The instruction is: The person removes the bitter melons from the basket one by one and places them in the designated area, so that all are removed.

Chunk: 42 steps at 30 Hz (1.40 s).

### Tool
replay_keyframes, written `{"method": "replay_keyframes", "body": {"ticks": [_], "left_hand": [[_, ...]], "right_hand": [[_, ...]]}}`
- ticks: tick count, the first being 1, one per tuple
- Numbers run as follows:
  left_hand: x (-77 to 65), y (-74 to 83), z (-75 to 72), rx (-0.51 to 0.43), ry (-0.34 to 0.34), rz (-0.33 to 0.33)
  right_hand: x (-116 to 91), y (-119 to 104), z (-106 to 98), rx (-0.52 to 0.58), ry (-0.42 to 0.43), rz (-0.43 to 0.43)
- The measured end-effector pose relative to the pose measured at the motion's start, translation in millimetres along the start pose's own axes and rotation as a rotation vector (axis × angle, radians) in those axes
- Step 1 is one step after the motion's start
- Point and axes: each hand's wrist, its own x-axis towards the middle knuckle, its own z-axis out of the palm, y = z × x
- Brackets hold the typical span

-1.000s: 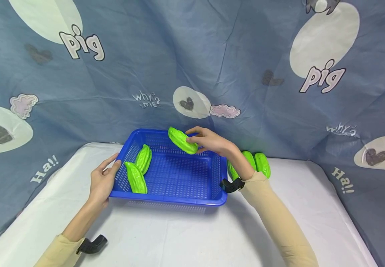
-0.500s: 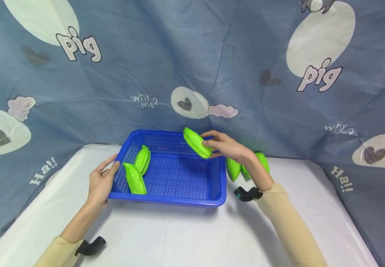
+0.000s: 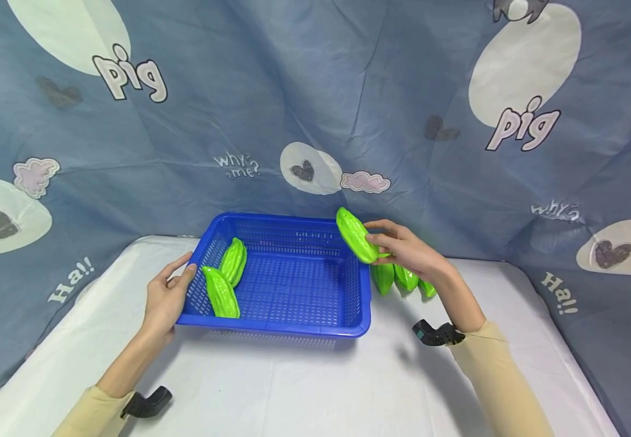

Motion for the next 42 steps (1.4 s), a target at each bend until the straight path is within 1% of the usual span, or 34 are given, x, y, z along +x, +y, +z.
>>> {"method": "replay_keyframes", "body": {"ticks": [6,10,19,23,30,35,42], "left_hand": [[0.7,0.3,-1.0,-0.006,-0.027,-0.006],[1.0,0.1,-1.0,-0.009,-0.040,-0.012],[1.0,1.7,-2.4,0.011,-0.023,-0.014],[1.5,1.2,-0.5,0.013,-0.019,-0.017],[0.9,0.7,0.1,0.020,-0.009,-0.009],[-0.8,0.0,-0.9,0.021,-0.004,-0.005],[-0.7,-0.1,-0.3,0.024,0.002,-0.011]], "right_hand": [[-19.7,8.4,-15.4,0.022,0.052,0.014],[-30.7,17.5,-28.0,0.010,0.076,0.021],[-48.2,34.4,-50.7,0.024,0.106,0.003],[-55.1,42.4,-61.0,0.010,0.135,0.038],[-65.5,59.8,-78.0,-0.007,0.144,0.087],[-71.0,72.1,-86.7,-0.011,0.158,0.103],[-81.3,88.5,-97.7,-0.017,0.190,0.165]]}}
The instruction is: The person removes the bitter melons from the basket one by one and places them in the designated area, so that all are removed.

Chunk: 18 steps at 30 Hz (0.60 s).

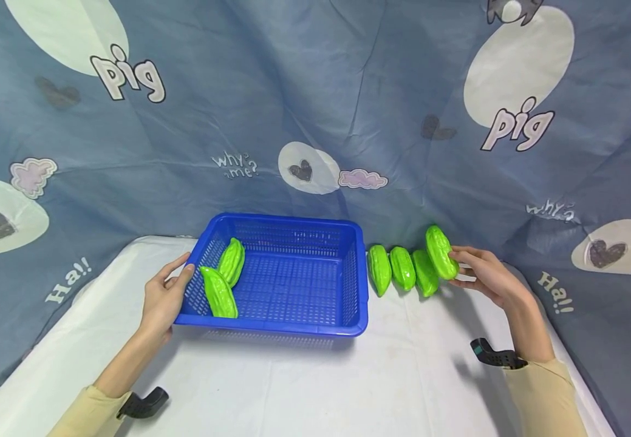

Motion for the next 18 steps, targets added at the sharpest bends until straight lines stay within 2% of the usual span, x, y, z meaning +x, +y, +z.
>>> {"method": "replay_keyframes", "body": {"ticks": [8,18], "left_hand": [[0.2,1.0,0.4,-0.003,0.002,0.005],[-0.5,0.3,-0.3,-0.016,-0.006,0.017]], "right_hand": [[-1.5,19.6,-10.1,0.011,0.014,0.036],[5.3,42.5,-6.7,0.012,0.026,0.071]]}}
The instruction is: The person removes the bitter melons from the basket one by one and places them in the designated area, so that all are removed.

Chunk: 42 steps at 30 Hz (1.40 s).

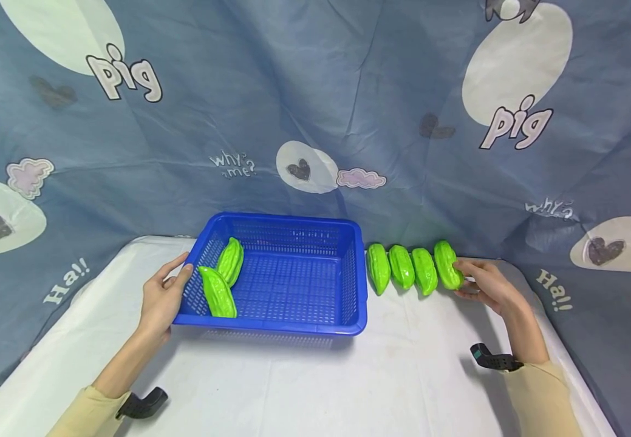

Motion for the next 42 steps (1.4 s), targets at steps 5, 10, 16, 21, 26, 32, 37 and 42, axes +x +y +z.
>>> {"method": "replay_keyframes", "body": {"ticks": [5,10,16,21,26,32,37,42], "left_hand": [[-0.2,-0.2,0.5,-0.001,-0.006,-0.009],[-0.3,1.1,-0.1,0.004,0.001,-0.006],[1.3,3.1,-0.2,0.010,0.004,-0.016],[2.2,2.2,-0.8,0.004,-0.007,-0.015],[2.3,1.0,-1.6,-0.003,-0.017,-0.013],[2.2,0.3,-1.4,-0.008,-0.008,-0.017],[1.7,-0.5,-2.1,-0.006,-0.012,-0.012],[1.7,-1.3,-2.6,-0.010,-0.018,-0.014]], "right_hand": [[4.0,6.8,1.9,0.009,0.012,0.036],[4.2,6.5,4.4,0.005,0.022,0.060],[5.9,5.4,6.4,-0.004,0.034,0.080],[6.9,3.6,7.8,-0.010,0.046,0.092],[5.7,1.8,10.4,-0.023,0.048,0.095],[4.0,1.3,9.0,-0.071,0.060,0.113],[-0.8,-0.4,5.4,-0.173,0.121,0.117],[-4.8,-6.7,5.9,-0.198,0.212,0.086]]}}
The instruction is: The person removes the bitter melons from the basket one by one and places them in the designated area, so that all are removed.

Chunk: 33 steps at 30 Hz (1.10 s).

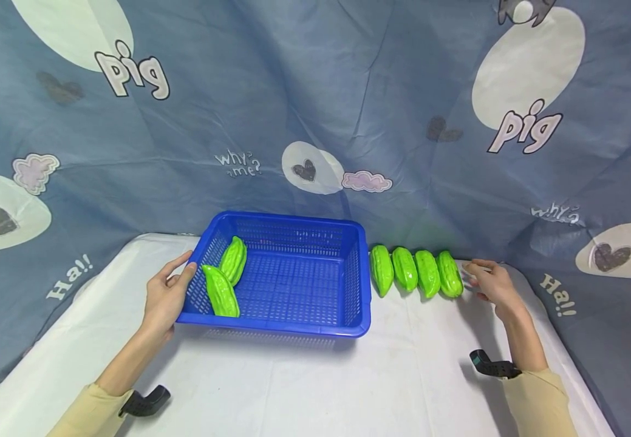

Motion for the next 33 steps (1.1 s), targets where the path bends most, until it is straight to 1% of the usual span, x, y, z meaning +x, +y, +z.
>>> {"method": "replay_keyframes", "body": {"ticks": [3,8,16,22,29,33], "left_hand": [[0.3,0.0,-0.2,-0.004,0.002,-0.002],[-0.3,-0.2,-0.9,0.007,0.003,0.000],[-1.4,-0.8,-0.7,0.003,0.007,0.008],[-0.9,-1.3,-0.2,0.003,0.003,0.013],[-0.3,-0.8,-0.4,0.004,0.003,0.009],[-0.2,-0.4,-1.0,0.010,0.003,0.007]], "right_hand": [[-2.6,-7.6,-0.1,0.025,0.033,-0.029],[-8.2,-23.0,3.0,0.045,0.039,-0.105],[-19.6,-50.2,20.3,0.090,0.057,-0.217],[-26.3,-75.7,35.0,0.127,0.016,-0.263],[-37.1,-118.2,49.3,0.130,-0.065,-0.321],[-43.1,-139.2,62.5,0.120,-0.111,-0.355]]}}
